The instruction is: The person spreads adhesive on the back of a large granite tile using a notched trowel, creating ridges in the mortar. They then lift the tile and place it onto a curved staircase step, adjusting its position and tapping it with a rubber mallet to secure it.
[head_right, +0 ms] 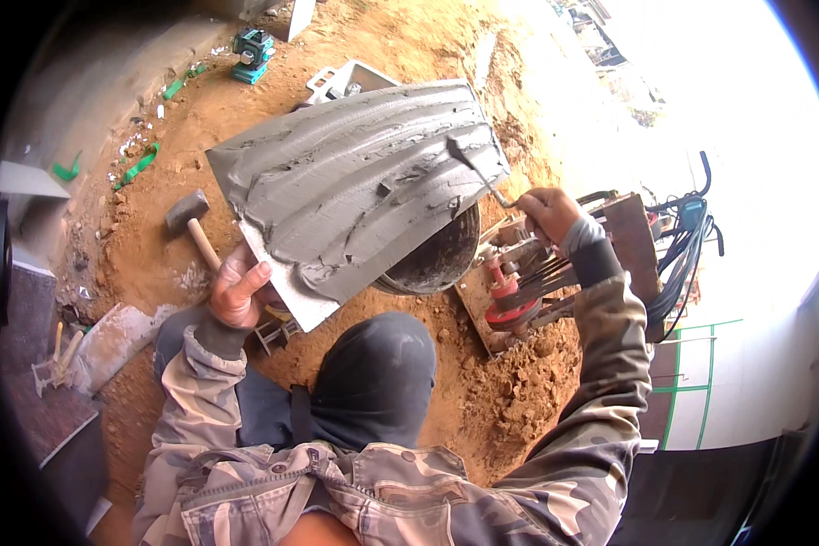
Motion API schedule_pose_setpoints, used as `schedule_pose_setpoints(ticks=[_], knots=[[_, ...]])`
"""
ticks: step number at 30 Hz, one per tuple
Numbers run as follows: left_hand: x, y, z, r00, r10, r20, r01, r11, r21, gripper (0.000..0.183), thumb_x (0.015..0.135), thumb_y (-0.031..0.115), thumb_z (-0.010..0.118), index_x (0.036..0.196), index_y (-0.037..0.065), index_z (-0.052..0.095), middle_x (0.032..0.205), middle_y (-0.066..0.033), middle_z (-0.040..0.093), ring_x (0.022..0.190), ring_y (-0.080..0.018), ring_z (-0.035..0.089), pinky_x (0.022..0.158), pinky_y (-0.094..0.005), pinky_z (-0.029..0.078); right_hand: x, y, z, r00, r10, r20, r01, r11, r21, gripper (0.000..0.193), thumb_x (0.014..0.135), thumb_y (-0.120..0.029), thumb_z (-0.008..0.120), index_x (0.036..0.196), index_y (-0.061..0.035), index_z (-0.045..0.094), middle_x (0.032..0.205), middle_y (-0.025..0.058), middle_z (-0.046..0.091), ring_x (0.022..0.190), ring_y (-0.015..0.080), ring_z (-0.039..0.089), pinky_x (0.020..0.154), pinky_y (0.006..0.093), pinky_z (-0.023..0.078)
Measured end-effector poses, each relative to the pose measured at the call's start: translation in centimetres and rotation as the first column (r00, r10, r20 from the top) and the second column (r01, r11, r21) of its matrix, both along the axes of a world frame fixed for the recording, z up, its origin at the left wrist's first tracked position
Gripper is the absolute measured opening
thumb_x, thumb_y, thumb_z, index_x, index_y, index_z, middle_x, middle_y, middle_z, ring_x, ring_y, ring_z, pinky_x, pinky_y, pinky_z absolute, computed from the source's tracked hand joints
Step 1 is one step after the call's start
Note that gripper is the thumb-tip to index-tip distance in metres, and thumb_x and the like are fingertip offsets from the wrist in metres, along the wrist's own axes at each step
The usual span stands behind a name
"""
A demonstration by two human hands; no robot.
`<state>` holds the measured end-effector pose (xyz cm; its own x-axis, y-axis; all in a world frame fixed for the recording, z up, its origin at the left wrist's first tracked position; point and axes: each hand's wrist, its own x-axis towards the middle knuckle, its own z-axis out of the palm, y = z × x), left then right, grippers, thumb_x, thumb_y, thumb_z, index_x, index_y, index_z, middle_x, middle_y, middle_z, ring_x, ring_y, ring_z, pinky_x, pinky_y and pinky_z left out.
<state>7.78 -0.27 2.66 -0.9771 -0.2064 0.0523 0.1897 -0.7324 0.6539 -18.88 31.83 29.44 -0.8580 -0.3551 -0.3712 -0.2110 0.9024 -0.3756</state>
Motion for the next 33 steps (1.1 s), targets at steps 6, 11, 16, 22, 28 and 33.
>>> schedule_pose_setpoints(ticks=[6,11,16,22,28,33], knots=[[0.6,-0.6,0.4,0.998,-0.048,0.03,0.047,0.998,0.038,0.064,0.09,0.015,0.063,0.147,0.001,0.038,0.132,-0.0119,0.057,0.117,-0.021,0.059,0.096,-0.0343,0.052,-8.4,2.1,-2.1,0.996,-0.066,-0.058,0.071,0.993,0.098,0.03,0.1,-0.027,0.055,0.09,-0.0013,0.068,0.059,0.0039,0.059,0.04,0.0114,0.049,0.036,0.0291,0.038],[0.6,-0.9,0.6,0.994,-0.105,0.019,0.102,0.988,0.112,0.064,0.09,0.015,0.061,0.148,0.001,0.037,0.132,-0.012,0.057,0.116,-0.0199,0.059,0.093,-0.0331,0.055,-9.4,0.7,-3.0,0.994,-0.068,-0.083,0.083,0.979,0.184,0.029,0.098,-0.025,0.055,0.089,-0.0002,0.067,0.059,0.0053,0.059,0.038,0.013,0.048,0.035,0.0304,0.037],[0.9,-1.0,0.0,0.995,-0.096,0.033,0.089,0.981,0.17,0.058,0.092,0.008,0.056,0.147,0.003,0.038,0.131,-0.0129,0.057,0.113,-0.0222,0.062,0.087,-0.0338,0.059,-3.6,-3.0,-2.4,0.998,0.011,0.06,-0.023,0.979,0.204,0.026,0.095,-0.022,0.055,0.093,-0.0003,0.069,0.06,0.0043,0.057,0.042,0.011,0.049,0.039,0.0281,0.038],[0.2,-1.2,-0.1,0.981,-0.188,-0.039,0.192,0.955,0.227,0.058,0.095,0.008,0.052,0.149,0.004,0.031,0.132,-0.0157,0.055,0.114,-0.027,0.063,0.092,-0.0432,0.06,6.0,-6.1,-1.3,0.896,0.44,-0.055,-0.418,0.88,0.227,0.027,0.095,-0.019,0.055,0.086,0.003,0.066,0.066,0.0111,0.061,0.056,0.0201,0.059,0.056,0.0356,0.047],[0.3,-1.6,-0.2,0.964,-0.256,-0.072,0.266,0.932,0.246,0.058,0.096,0.011,0.052,0.15,0.004,0.03,0.134,-0.0157,0.054,0.119,-0.0279,0.061,0.095,-0.0456,0.057,15.8,-8.9,-2.2,0.962,0.274,-0.006,-0.272,0.957,0.103,0.021,0.096,-0.017,0.06,0.095,0.0023,0.069,0.067,0.0136,0.064,0.059,0.0224,0.063,0.058,0.0349,0.051],[0.8,-2.2,0.2,0.943,-0.308,-0.123,0.331,0.891,0.31,0.059,0.096,0.016,0.053,0.15,0.005,0.032,0.138,-0.0155,0.052,0.123,-0.0297,0.058,0.101,-0.0495,0.051,21.3,-11.1,-2.4,0.937,0.345,-0.043,-0.341,0.936,0.091,0.018,0.094,-0.015,0.061,0.098,0.0019,0.067,0.073,0.0159,0.064,0.067,0.0281,0.063,0.066,0.0368,0.052]])
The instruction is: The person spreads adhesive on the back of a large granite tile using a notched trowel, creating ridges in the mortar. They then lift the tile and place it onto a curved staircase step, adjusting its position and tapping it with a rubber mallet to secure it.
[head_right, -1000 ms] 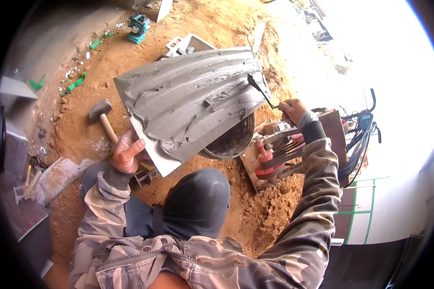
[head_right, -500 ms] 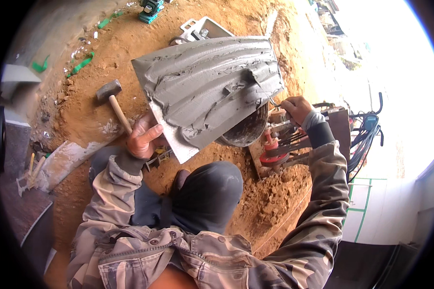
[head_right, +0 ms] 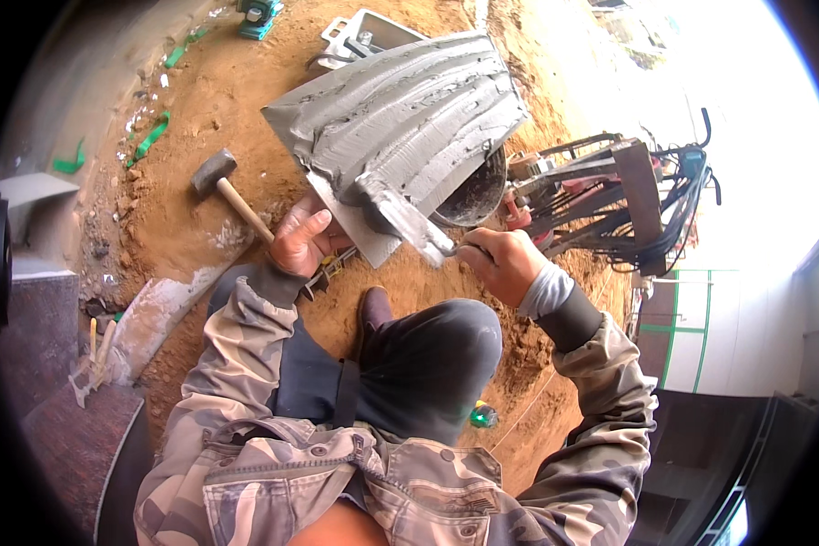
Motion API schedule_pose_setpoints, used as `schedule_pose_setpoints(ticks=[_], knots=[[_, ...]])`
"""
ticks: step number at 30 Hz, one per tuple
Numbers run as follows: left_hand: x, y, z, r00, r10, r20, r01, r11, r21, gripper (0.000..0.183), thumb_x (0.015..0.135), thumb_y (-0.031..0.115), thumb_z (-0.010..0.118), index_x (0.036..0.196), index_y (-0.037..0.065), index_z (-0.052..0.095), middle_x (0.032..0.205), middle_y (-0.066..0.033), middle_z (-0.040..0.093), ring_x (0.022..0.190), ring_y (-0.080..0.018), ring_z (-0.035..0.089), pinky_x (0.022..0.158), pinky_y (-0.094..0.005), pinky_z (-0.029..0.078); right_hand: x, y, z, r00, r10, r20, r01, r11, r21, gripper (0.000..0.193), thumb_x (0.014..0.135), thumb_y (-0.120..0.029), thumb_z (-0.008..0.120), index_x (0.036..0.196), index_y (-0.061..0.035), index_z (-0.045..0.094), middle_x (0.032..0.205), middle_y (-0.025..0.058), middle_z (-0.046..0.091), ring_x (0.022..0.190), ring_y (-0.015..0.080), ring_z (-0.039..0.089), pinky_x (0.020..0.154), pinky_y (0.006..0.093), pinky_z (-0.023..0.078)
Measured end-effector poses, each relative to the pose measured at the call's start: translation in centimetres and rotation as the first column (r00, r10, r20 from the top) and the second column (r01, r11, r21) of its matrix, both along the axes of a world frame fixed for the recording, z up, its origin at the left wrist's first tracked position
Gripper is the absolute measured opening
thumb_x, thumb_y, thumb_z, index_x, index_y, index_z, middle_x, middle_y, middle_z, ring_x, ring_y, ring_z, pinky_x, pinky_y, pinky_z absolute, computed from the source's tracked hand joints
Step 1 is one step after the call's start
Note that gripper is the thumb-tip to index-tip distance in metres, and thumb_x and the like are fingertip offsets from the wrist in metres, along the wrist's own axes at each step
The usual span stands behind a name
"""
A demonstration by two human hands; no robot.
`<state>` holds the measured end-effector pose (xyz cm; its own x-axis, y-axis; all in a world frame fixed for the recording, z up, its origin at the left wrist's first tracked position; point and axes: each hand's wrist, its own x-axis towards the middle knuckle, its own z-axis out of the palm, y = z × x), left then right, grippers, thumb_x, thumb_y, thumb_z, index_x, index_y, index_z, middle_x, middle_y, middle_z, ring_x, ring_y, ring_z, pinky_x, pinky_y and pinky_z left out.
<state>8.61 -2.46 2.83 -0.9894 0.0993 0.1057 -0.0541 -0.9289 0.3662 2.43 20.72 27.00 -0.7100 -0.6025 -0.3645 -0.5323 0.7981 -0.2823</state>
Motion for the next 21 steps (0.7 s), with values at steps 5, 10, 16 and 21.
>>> schedule_pose_setpoints(ticks=[5,10,16,21], knots=[[-0.4,-0.5,-0.7,0.999,-0.029,0.037,0.024,0.991,0.131,0.053,0.097,0.023,0.055,0.144,0.004,0.042,0.132,-0.0161,0.059,0.118,-0.0308,0.061,0.098,-0.0497,0.053,1.0,0.4,-0.1,0.929,0.157,-0.334,-0.175,0.984,-0.026,0.016,0.092,-0.016,0.065,0.097,-0.0011,0.065,0.082,0.0196,0.067,0.077,0.038,0.066,0.069,0.0427,0.054],[-0.3,-0.2,-0.6,0.997,-0.041,0.072,0.037,0.997,0.063,0.048,0.099,0.031,0.053,0.137,0.001,0.048,0.128,-0.0172,0.062,0.116,-0.0328,0.063,0.095,-0.0516,0.054,-1.6,5.8,0.7,0.932,0.012,-0.361,-0.026,0.999,-0.032,0.021,0.09,-0.012,0.066,0.108,0.0,0.067,0.096,0.0188,0.072,0.085,0.0312,0.073,0.075,0.0366,0.056],[0.4,-1.6,-1.0,0.998,-0.028,0.05,0.034,0.992,-0.119,0.058,0.099,0.037,0.052,0.142,0.0,0.042,0.13,-0.0203,0.061,0.116,-0.0341,0.064,0.098,-0.0501,0.053,-0.1,4.2,-1.5,0.94,0.159,-0.301,-0.173,0.985,-0.019,0.022,0.088,-0.014,0.07,0.107,-0.0032,0.068,0.087,0.0146,0.069,0.078,0.0338,0.068,0.067,0.04,0.055],[0.2,0.1,-0.3,1.0,0.006,0.028,0.0,0.98,-0.199,0.053,0.097,0.02,0.056,0.142,-0.002,0.041,0.131,-0.0193,0.058,0.114,-0.0315,0.064,0.1,-0.0452,0.052,-2.9,7.2,-1.7,0.857,0.197,-0.476,-0.196,0.979,0.053,0.018,0.087,-0.016,0.07,0.102,-0.006,0.068,0.082,0.012,0.066,0.072,0.0308,0.067,0.062,0.04,0.055]])
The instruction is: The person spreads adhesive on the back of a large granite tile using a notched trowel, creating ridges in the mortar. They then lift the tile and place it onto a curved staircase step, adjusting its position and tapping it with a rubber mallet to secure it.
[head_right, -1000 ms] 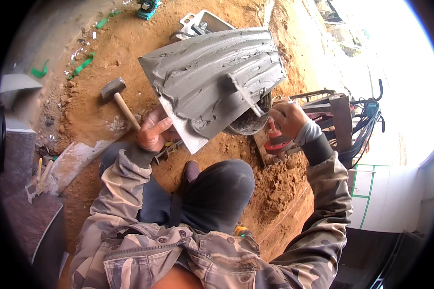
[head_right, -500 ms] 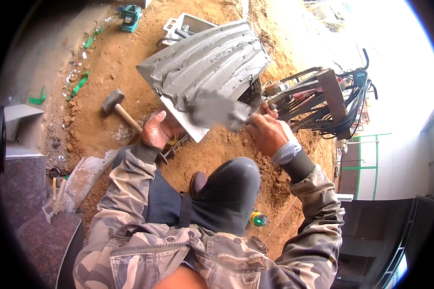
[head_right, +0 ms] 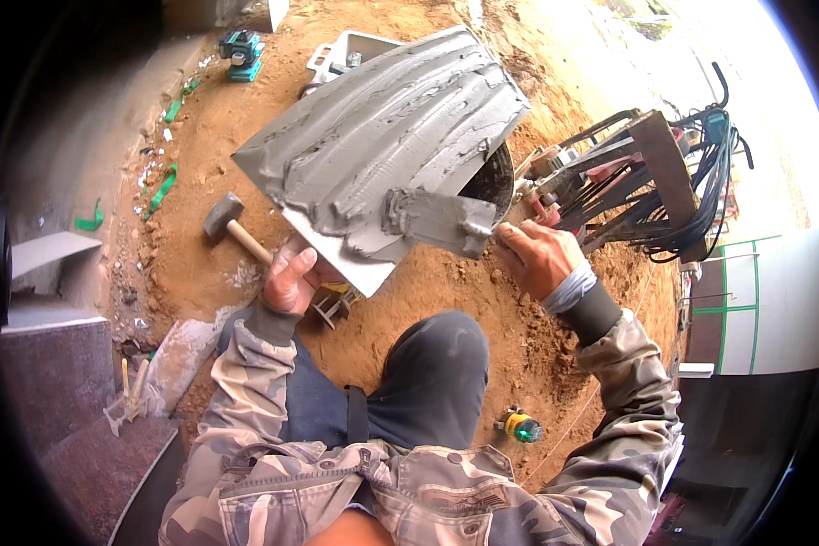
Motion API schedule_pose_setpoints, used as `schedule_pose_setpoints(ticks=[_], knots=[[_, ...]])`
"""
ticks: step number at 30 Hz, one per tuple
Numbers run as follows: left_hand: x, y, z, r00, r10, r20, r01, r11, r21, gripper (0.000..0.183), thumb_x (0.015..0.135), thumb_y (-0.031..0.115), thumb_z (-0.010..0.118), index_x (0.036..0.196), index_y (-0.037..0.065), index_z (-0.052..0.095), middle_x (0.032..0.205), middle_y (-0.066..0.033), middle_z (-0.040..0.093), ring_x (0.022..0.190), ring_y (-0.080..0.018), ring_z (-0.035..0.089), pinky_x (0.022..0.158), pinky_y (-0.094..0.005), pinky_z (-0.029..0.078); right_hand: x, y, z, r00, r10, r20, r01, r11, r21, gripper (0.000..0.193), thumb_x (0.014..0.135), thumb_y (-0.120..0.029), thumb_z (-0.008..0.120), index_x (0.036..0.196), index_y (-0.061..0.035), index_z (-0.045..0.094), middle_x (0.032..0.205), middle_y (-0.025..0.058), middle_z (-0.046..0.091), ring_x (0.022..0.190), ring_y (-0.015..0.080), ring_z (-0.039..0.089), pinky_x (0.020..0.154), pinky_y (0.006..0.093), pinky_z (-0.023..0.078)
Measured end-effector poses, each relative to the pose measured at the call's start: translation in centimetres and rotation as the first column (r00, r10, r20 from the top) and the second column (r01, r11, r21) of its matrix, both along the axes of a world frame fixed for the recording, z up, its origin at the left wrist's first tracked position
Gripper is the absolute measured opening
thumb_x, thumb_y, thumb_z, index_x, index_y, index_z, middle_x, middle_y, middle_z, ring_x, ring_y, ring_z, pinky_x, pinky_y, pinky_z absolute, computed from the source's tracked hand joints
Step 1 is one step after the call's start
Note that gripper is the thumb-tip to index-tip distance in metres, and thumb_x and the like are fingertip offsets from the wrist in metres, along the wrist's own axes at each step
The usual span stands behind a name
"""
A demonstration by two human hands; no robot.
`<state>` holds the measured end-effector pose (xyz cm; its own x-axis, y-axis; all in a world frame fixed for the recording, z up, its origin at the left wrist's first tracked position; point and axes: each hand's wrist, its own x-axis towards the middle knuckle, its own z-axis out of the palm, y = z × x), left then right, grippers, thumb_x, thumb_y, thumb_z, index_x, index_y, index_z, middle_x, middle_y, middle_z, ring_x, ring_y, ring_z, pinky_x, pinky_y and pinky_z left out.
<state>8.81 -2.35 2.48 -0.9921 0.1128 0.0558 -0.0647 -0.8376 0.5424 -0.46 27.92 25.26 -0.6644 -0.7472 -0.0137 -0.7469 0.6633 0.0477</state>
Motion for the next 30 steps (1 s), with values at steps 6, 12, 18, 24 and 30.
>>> schedule_pose_setpoints(ticks=[6,12,18,24,30], knots=[[-0.4,0.8,-1.2,0.996,0.071,0.05,-0.067,0.994,-0.086,0.048,0.091,0.013,0.057,0.135,-0.003,0.049,0.127,-0.0152,0.061,0.118,-0.0276,0.059,0.104,-0.0424,0.047,-6.2,4.3,-0.3,0.987,-0.098,-0.126,0.099,0.995,-0.001,0.019,0.088,-0.018,0.068,0.103,-0.0056,0.068,0.08,0.0126,0.063,0.069,0.0334,0.065,0.06,0.0404,0.053],[-0.1,1.1,-0.6,0.988,0.117,0.096,-0.106,0.988,-0.114,0.055,0.088,0.017,0.061,0.136,-0.007,0.049,0.129,-0.0164,0.06,0.119,-0.0282,0.058,0.106,-0.0416,0.044,-15.2,9.4,-1.3,0.94,-0.281,-0.191,0.292,0.956,0.03,0.026,0.091,-0.028,0.065,0.104,-0.0057,0.069,0.088,0.0209,0.07,0.082,0.0397,0.068,0.074,0.0466,0.054],[-0.3,1.1,-0.5,0.984,0.169,0.054,-0.16,0.978,-0.135,0.058,0.088,0.018,0.062,0.138,-0.007,0.048,0.13,-0.016,0.059,0.12,-0.0271,0.057,0.107,-0.0403,0.042,-24.3,13.2,-2.1,0.851,-0.52,-0.074,0.515,0.854,-0.077,0.03,0.092,-0.03,0.065,0.106,-0.0034,0.071,0.089,0.0236,0.071,0.088,0.0398,0.069,0.08,0.046,0.054],[-0.1,0.9,0.8,0.981,0.181,0.074,-0.172,0.979,-0.105,0.042,0.089,0.011,0.058,0.129,-0.003,0.056,0.119,-0.0136,0.064,0.109,-0.0234,0.062,0.098,-0.0363,0.048,-25.8,10.5,-1.7,0.66,-0.655,0.367,0.696,0.718,0.03,0.033,0.097,-0.03,0.058,0.1,-0.0009,0.072,0.061,0.0049,0.06,0.05,0.0156,0.055,0.049,0.033,0.046],[-0.5,1.0,-0.3,0.991,0.13,0.036,-0.126,0.988,-0.085,0.039,0.091,0.013,0.058,0.125,-0.004,0.059,0.118,-0.0109,0.065,0.11,-0.0194,0.061,0.1,-0.0338,0.045,-17.4,6.1,-0.1,0.747,-0.47,0.47,0.524,0.852,0.018,0.029,0.097,-0.023,0.057,0.093,0.0028,0.07,0.069,0.0075,0.064,0.056,0.0138,0.056,0.051,0.0301,0.046]])
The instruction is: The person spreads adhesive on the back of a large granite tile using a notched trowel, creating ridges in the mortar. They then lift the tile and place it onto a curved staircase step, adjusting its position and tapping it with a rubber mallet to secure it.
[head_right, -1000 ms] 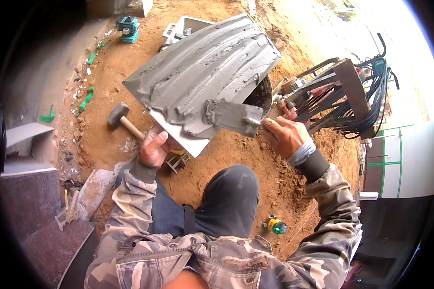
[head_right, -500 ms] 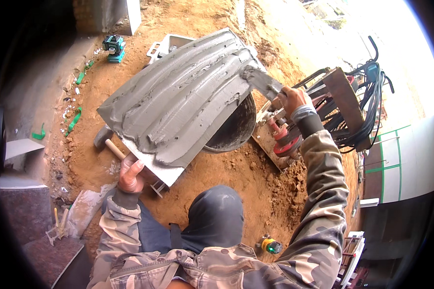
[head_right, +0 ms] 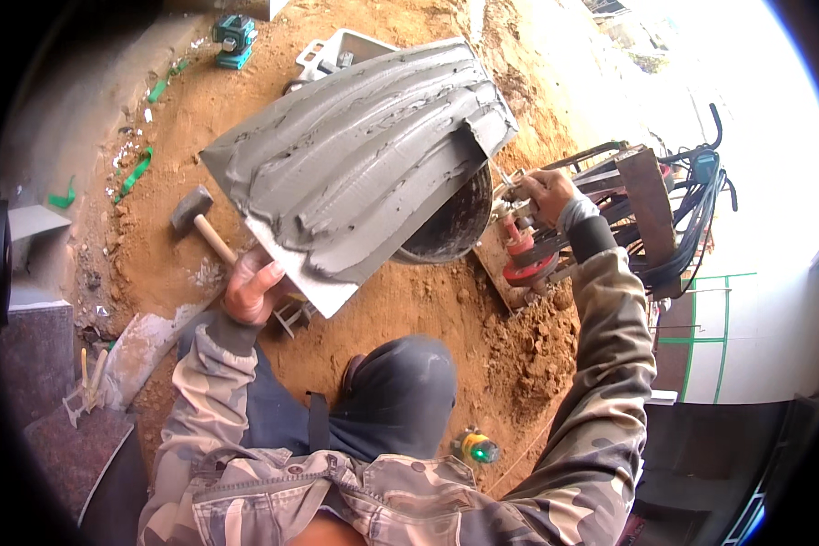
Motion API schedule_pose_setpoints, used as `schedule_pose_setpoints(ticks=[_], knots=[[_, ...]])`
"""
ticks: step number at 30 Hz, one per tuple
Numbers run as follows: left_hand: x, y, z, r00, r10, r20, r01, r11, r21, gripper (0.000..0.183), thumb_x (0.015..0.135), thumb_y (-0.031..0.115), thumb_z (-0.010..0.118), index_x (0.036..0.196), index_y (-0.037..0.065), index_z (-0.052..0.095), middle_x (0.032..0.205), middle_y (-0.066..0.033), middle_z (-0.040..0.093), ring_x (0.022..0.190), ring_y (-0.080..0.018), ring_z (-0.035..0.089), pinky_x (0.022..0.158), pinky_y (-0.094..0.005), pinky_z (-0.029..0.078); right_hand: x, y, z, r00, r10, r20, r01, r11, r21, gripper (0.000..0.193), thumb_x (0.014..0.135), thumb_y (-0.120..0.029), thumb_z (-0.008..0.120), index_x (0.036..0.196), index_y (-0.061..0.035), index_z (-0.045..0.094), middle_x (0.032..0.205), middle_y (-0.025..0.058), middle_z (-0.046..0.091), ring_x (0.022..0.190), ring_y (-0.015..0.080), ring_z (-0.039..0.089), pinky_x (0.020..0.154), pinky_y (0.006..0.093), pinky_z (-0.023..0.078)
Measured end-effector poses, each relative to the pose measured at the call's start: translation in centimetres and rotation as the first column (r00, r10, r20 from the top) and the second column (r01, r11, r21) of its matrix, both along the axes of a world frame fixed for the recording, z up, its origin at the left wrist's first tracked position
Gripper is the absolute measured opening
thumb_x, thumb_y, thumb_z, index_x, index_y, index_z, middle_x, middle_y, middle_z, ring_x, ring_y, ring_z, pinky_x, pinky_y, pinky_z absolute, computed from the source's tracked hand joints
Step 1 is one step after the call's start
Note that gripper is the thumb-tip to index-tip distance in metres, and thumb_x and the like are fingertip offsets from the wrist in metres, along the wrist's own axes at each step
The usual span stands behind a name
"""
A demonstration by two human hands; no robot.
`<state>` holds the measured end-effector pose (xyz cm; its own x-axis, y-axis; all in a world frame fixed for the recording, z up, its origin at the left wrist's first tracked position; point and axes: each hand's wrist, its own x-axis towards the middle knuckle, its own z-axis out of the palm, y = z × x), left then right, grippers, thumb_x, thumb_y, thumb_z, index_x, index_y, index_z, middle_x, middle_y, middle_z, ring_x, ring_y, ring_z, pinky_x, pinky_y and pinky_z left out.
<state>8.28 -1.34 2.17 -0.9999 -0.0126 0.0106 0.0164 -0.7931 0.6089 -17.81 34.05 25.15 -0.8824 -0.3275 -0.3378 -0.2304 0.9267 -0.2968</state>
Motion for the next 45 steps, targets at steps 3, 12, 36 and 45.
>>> schedule_pose_setpoints(ticks=[3,12,36,45], knots=[[0.1,-0.4,-0.5,0.999,-0.025,-0.02,0.025,1.0,0.012,0.037,0.092,0.013,0.058,0.125,-0.004,0.059,0.119,-0.011,0.065,0.111,-0.019,0.06,0.101,-0.0339,0.045,4.4,-1.6,0.1,0.961,0.277,-0.016,-0.276,0.96,0.048,0.017,0.091,-0.01,0.056,0.091,0.0031,0.066,0.076,0.0124,0.063,0.063,0.0187,0.06,0.059,0.0337,0.05],[0.0,-0.8,-0.7,0.994,-0.08,-0.073,0.081,0.997,0.015,0.038,0.095,0.013,0.056,0.131,0.0,0.056,0.12,-0.0105,0.064,0.11,-0.021,0.063,0.099,-0.0366,0.05,19.1,-7.7,-0.7,0.982,0.18,0.065,-0.171,0.978,-0.123,0.019,0.098,-0.012,0.058,0.098,0.0033,0.068,0.065,0.0068,0.06,0.058,0.0125,0.058,0.055,0.03,0.048],[-2.6,-5.1,-3.7,0.988,-0.121,0.1,0.054,0.858,0.51,0.05,0.1,0.041,0.044,0.13,0.002,0.056,0.125,-0.0191,0.065,0.115,-0.0352,0.062,0.103,-0.0522,0.045,31.8,-12.4,-4.8,0.986,0.146,-0.076,-0.156,0.977,-0.147,0.019,0.088,-0.012,0.071,0.101,0.0014,0.065,0.084,0.0194,0.068,0.075,0.0346,0.07,0.067,0.0375,0.055],[-2.5,-4.6,-3.3,0.976,-0.187,0.114,0.077,0.781,0.62,0.046,0.101,0.044,0.041,0.122,0.006,0.059,0.115,-0.0152,0.066,0.108,-0.0358,0.061,0.099,-0.051,0.045,32.5,-14.2,-4.9,0.974,0.122,-0.191,-0.166,0.956,-0.24,0.021,0.089,-0.007,0.069,0.107,0.0006,0.062,0.08,0.015,0.066,0.068,0.0316,0.067,0.064,0.0365,0.053]])
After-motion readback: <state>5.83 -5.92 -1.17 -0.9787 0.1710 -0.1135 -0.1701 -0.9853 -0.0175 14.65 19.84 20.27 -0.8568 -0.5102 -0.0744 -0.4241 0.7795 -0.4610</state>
